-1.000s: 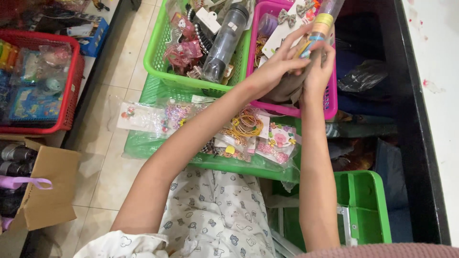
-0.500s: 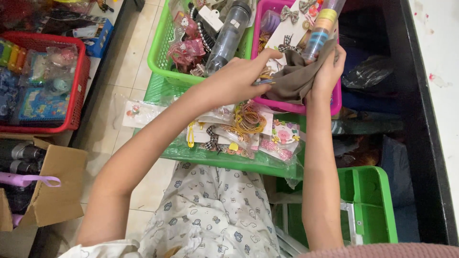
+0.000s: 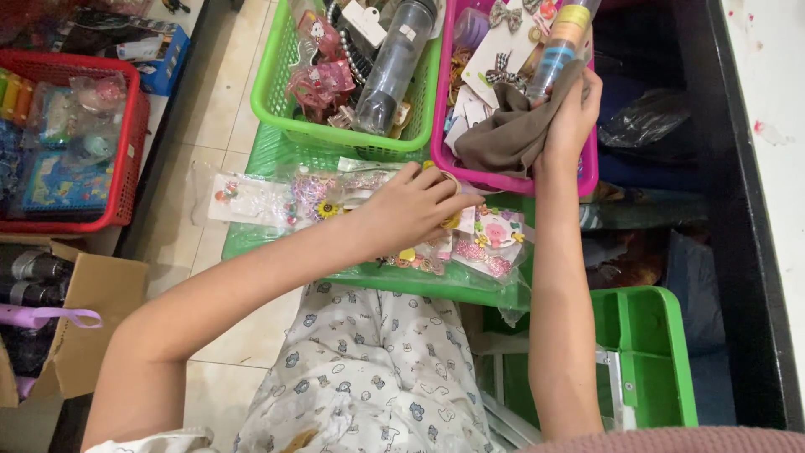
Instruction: The recorder is sorting and organizing various hair accessories including clips, elastics, and headbands into different colored bins.
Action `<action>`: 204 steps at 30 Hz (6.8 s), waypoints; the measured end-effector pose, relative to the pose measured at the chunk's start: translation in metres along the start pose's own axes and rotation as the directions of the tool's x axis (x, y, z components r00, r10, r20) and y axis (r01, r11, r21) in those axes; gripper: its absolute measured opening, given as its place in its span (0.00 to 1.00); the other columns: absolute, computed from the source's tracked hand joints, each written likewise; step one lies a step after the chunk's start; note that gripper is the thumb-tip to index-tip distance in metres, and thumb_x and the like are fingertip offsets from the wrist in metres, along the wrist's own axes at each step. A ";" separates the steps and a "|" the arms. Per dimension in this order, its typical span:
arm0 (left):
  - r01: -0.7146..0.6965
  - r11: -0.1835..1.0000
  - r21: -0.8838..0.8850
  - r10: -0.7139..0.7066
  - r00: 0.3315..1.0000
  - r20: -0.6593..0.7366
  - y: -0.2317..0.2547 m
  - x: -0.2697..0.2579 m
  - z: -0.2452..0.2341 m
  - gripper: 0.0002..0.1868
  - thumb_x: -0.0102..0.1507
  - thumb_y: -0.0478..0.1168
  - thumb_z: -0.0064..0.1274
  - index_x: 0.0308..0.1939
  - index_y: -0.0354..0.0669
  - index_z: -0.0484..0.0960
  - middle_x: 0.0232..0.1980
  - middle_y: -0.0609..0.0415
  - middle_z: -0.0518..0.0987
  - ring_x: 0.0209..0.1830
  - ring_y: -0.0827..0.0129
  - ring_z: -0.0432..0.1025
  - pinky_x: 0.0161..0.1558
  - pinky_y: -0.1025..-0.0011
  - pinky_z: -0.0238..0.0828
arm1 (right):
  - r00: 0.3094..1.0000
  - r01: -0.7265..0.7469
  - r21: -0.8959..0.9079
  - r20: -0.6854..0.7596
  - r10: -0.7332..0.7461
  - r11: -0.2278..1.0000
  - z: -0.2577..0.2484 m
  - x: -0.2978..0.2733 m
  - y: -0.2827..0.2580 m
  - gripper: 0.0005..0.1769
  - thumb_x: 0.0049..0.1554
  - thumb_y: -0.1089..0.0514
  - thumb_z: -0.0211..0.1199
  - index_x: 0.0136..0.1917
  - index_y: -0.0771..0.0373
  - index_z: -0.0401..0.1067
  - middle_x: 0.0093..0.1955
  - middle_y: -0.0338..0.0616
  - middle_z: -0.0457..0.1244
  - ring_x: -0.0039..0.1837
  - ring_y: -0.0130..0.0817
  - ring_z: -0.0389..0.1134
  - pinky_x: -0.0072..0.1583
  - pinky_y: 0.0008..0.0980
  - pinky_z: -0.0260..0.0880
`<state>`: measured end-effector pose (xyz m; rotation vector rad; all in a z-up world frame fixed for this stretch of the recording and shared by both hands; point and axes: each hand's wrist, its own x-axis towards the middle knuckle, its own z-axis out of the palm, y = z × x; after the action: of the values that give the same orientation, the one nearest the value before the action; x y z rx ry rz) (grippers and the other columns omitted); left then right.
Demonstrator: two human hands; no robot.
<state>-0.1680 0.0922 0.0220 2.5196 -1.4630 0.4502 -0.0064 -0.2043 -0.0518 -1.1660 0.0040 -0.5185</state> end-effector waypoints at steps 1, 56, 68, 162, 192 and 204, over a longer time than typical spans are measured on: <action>0.000 1.000 0.000 0.000 1.000 0.000 0.001 0.000 -0.002 0.43 0.55 0.53 0.66 0.71 0.52 0.67 0.56 0.55 0.74 0.59 0.60 0.67 0.57 0.57 0.60 | 1.000 0.000 0.000 0.000 0.000 1.000 0.000 0.000 -0.001 0.16 0.72 0.54 0.55 0.67 0.66 0.64 0.48 0.46 0.64 0.41 0.34 0.68 0.44 0.34 0.72; 0.134 0.924 -0.358 0.074 0.856 0.512 -0.068 0.162 0.112 0.15 0.63 0.43 0.52 0.52 0.51 0.84 0.47 0.50 0.85 0.47 0.55 0.79 0.49 0.58 0.74 | 0.800 0.572 -0.272 -0.021 -0.600 0.774 -0.057 0.030 -0.100 0.16 0.75 0.50 0.53 0.69 0.63 0.64 0.47 0.48 0.65 0.42 0.34 0.68 0.46 0.35 0.73; 0.375 0.705 -0.602 -0.108 0.895 0.432 -0.076 0.197 0.180 0.23 0.64 0.58 0.48 0.43 0.45 0.87 0.34 0.47 0.86 0.36 0.57 0.81 0.45 0.61 0.76 | 0.887 0.434 0.052 -0.196 -0.417 0.899 -0.090 0.094 -0.059 0.20 0.77 0.54 0.54 0.76 0.67 0.62 0.54 0.51 0.65 0.49 0.37 0.66 0.55 0.39 0.72; 0.273 0.019 -0.962 -0.354 0.902 0.249 -0.105 0.132 0.086 0.33 0.65 0.66 0.45 0.61 0.47 0.81 0.58 0.62 0.79 0.60 0.74 0.69 0.59 0.64 0.65 | 0.917 0.390 -0.035 -0.069 -0.392 0.920 -0.026 0.023 -0.044 0.19 0.73 0.50 0.48 0.69 0.63 0.64 0.55 0.48 0.65 0.45 0.36 0.67 0.53 0.36 0.72; 0.283 -0.060 -0.957 -0.037 0.958 0.286 -0.103 0.127 0.086 0.30 0.73 0.60 0.41 0.67 0.40 0.75 0.61 0.57 0.79 0.61 0.72 0.73 0.61 0.67 0.74 | 0.893 -0.120 -0.168 0.412 0.180 0.978 0.036 -0.025 -0.065 0.45 0.64 0.24 0.47 0.77 0.60 0.58 0.73 0.50 0.60 0.75 0.44 0.62 0.75 0.42 0.64; 0.331 -0.295 -0.896 0.129 0.943 0.306 -0.104 0.123 0.061 0.27 0.72 0.61 0.38 0.69 0.50 0.63 0.63 0.52 0.78 0.47 0.68 0.77 0.54 0.67 0.78 | 0.878 0.033 -0.407 0.449 0.168 0.913 0.018 -0.019 -0.036 0.31 0.71 0.32 0.45 0.70 0.59 0.57 0.63 0.47 0.57 0.65 0.35 0.60 0.65 0.33 0.64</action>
<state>-0.0107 0.0242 0.0069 1.0736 -0.7759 -0.9840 -0.0325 -0.1915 -0.0185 -1.6753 -0.2842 -0.1516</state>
